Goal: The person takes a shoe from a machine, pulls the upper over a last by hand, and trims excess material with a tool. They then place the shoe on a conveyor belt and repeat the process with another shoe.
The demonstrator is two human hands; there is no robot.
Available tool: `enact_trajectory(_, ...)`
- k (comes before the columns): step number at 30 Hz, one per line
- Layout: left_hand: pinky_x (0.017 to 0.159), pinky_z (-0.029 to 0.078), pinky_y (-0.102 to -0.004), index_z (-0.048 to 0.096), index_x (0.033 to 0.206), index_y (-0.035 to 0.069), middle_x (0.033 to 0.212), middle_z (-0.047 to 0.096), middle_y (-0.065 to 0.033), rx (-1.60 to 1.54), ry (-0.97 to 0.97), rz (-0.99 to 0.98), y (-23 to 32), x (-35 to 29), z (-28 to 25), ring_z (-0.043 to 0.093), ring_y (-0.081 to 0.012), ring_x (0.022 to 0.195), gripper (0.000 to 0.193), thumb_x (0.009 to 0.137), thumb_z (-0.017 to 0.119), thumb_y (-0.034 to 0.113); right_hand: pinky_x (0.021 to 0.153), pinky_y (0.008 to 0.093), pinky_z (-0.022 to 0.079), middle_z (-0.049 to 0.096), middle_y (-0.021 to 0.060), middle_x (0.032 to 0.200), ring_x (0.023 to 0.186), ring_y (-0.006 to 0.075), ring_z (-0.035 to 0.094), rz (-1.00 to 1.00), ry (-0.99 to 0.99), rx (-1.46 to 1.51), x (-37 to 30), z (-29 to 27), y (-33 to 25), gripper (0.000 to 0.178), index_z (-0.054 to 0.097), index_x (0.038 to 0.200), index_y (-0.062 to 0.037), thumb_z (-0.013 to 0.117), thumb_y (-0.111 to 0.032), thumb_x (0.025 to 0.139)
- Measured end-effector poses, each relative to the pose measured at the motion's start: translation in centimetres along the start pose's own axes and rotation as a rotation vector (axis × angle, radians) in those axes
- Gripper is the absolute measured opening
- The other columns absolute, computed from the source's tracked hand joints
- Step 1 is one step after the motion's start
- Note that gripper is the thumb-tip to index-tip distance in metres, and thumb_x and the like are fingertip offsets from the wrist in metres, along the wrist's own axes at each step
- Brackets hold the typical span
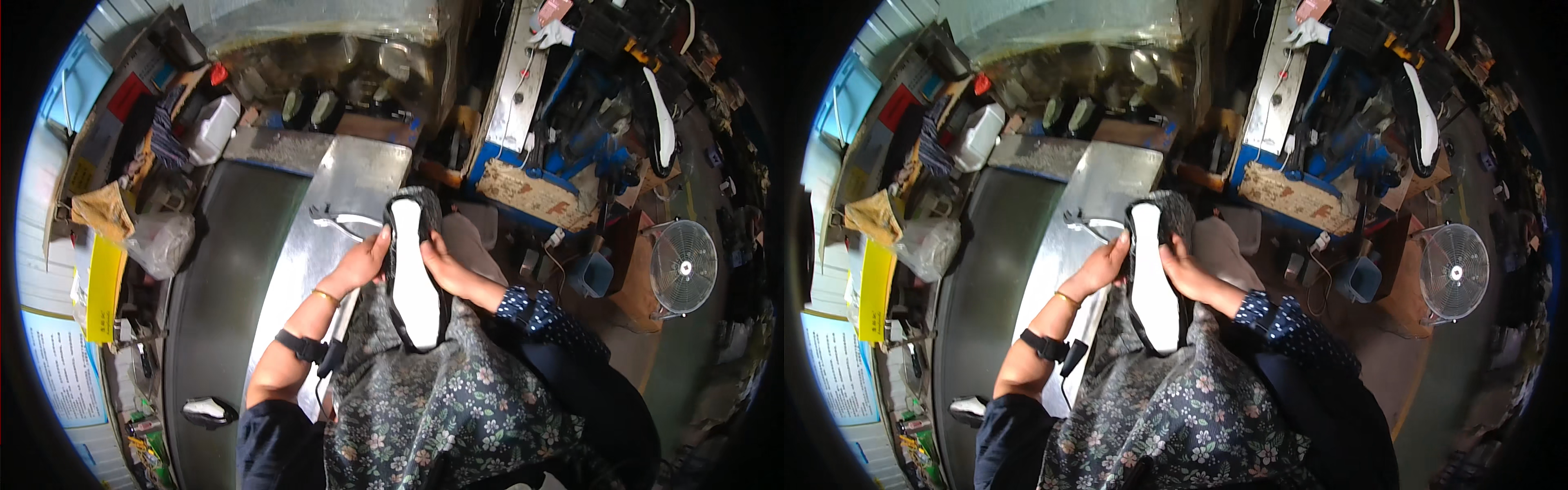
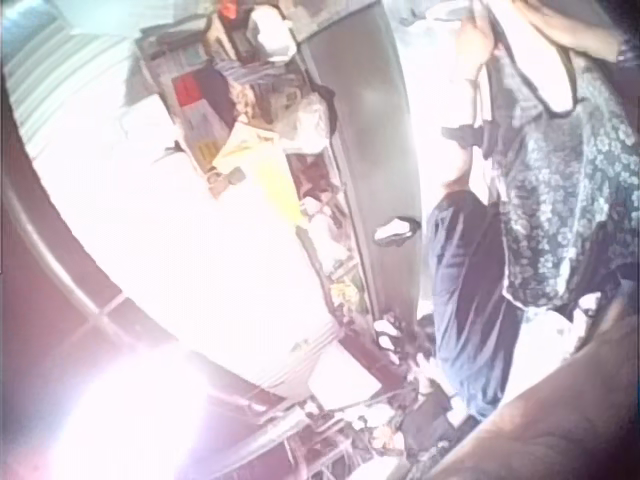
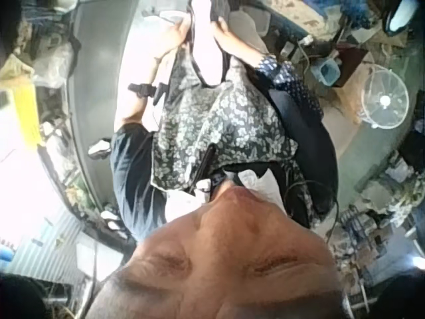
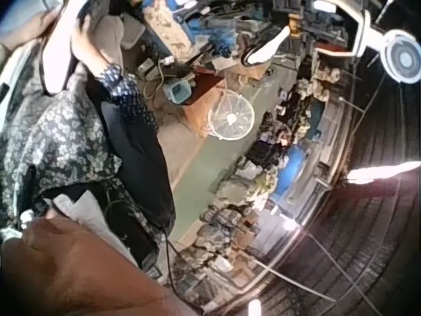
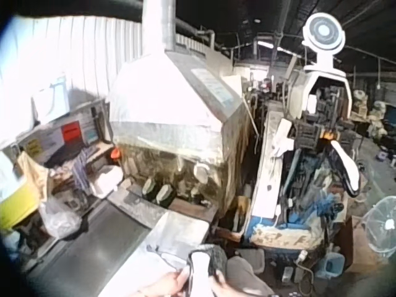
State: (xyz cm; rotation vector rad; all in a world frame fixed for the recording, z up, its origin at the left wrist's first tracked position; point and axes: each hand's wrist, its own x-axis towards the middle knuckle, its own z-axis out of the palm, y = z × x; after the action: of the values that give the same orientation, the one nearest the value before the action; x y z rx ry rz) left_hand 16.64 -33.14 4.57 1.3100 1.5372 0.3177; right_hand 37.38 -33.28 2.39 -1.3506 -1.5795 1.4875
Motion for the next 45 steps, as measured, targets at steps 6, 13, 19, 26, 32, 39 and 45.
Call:
enact_trajectory(6, 0.092, 0.049, -0.0483, 0.071, 0.088, -0.005, 0.095, 0.068, -0.03, 0.285, 0.321, -0.022, 5.7, 5.2, -1.2, 0.064, -0.0456, 0.1, 0.085, 0.102, 0.015, 0.057, 0.096, 0.0449, 0.045, 0.069, 0.0273, 0.107, 0.107, 0.0387, 0.064, 0.195, 0.128, 0.115, 8.4, -2.9, -1.9, 0.075, 0.064, 0.117, 0.0071, 0.03, -0.058, 0.103)
enact_trajectory(13, 0.064, 0.056, -0.047, 0.073, 0.073, 0.006, 0.073, 0.071, -0.0171, 0.934, 0.415, 0.127, 7.3, 4.9, -0.9, 0.07, -0.0379, 0.069, 0.058, 0.103, 0.033, 0.036, 0.061, 0.0471, 0.053, 0.065, 0.0162, 0.069, 0.067, 0.0352, 0.067, -0.569, 0.432, -0.772, 10.3, -1.2, -2.6, 0.028, 0.06, 0.081, -0.0041, 0.051, -0.025, 0.098)
enact_trajectory(19, 0.089, 0.053, -0.0453, 0.028, 0.151, 0.003, 0.114, 0.065, -0.031, 0.332, 0.003, -0.007, 3.6, -3.9, 0.5, 0.066, -0.0422, 0.104, 0.073, 0.096, 0.059, 0.04, 0.094, 0.0361, 0.047, 0.07, 0.0147, 0.109, 0.105, 0.0277, 0.065, -0.225, 0.004, -0.049, 11.3, -3.6, -0.5, 0.044, 0.067, 0.109, -0.0024, 0.034, -0.031, 0.107)
enact_trajectory(26, 0.102, 0.048, -0.0416, 0.046, 0.138, 0.005, 0.123, 0.063, -0.0066, -1.356, -0.175, -0.111, -5.7, -6.4, 7.5, 0.06, -0.0229, 0.116, 0.05, 0.092, 0.067, 0.012, 0.089, 0.0382, 0.049, 0.07, 0.0164, 0.103, 0.099, 0.0298, 0.066, -0.233, 0.047, -0.006, 12.5, -2.3, -0.9, 0.039, 0.066, 0.108, -0.0015, 0.047, -0.035, 0.103)
enact_trajectory(32, 0.092, 0.053, -0.0411, 0.02, 0.153, 0.001, 0.127, 0.059, -0.0191, -0.779, 0.217, 0.143, -3.7, -8.3, -1.5, 0.063, -0.0289, 0.109, 0.078, 0.091, 0.067, 0.014, 0.084, 0.0419, 0.052, 0.071, 0.0186, 0.098, 0.094, 0.0352, 0.068, -0.492, 0.151, -0.443, 8.4, -20.1, -8.6, 0.033, 0.07, 0.105, -0.005, 0.059, -0.034, 0.095)
enact_trajectory(39, 0.106, 0.026, -0.0705, 0.03, 0.153, 0.007, 0.142, 0.021, -0.0524, 1.149, 0.629, 0.417, -9.6, -10.7, 1.8, 0.026, -0.0692, 0.13, 0.093, 0.082, 0.07, 0.051, 0.096, 0.0447, 0.048, 0.056, 0.022, 0.127, 0.11, 0.0406, 0.058, 0.064, 1.199, -1.288, -2.2, -45.3, -12.8, 0.063, 0.064, 0.126, -0.0131, 0.075, -0.041, 0.071)
enact_trajectory(45, 0.106, 0.037, -0.0585, 0.055, 0.137, 0.007, 0.14, 0.036, -0.0435, 0.605, 0.768, 0.361, -9.6, -8.6, 4.9, 0.041, -0.056, 0.128, 0.059, 0.086, 0.072, 0.032, 0.101, 0.0497, 0.044, 0.042, 0.0207, 0.147, 0.113, 0.047, 0.053, -0.129, 1.248, -1.034, -3.0, -45.0, -9.7, 0.073, 0.057, 0.135, -0.0148, 0.074, -0.028, 0.065)
